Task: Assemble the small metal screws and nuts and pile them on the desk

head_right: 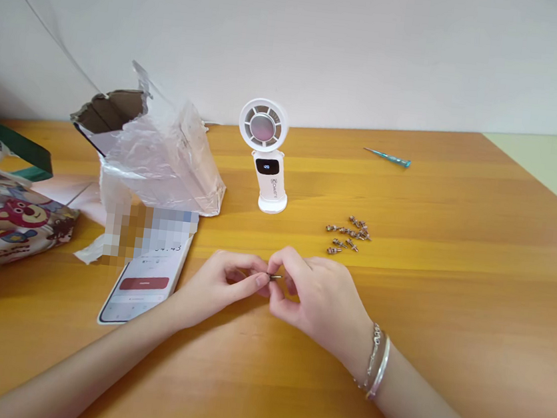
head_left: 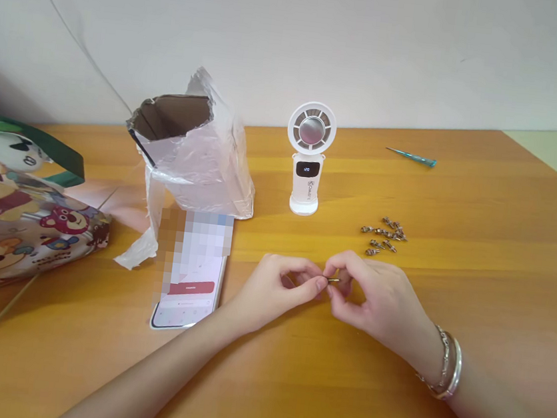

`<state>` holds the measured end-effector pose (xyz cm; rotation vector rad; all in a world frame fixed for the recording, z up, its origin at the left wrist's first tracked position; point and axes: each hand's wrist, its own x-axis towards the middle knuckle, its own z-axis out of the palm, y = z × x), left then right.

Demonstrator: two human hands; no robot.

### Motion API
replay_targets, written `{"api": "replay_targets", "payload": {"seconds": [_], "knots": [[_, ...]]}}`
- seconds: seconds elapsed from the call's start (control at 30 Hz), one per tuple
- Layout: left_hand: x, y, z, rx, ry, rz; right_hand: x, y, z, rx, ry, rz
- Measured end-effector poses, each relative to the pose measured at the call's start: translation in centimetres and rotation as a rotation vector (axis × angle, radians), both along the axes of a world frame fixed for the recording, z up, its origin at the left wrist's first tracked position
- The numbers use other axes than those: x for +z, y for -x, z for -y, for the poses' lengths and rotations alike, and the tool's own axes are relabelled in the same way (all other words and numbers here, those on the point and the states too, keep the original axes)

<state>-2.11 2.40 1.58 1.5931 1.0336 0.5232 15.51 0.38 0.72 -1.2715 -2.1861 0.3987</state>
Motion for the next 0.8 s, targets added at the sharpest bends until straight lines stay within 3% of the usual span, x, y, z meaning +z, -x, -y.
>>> {"api": "replay_targets", "payload": {"seconds": [0.3,0.8], "knots": [[-0.1,-0.6,0.3,0.079,-0.013,0.002,-0.8,1.2,0.1,-0.068,-0.321,0.11],[-0.6,-1.0,0.7,0.137,-0.002,0.073,-0.9,2.2,0.2,-0.117,-0.306,0.105]]}}
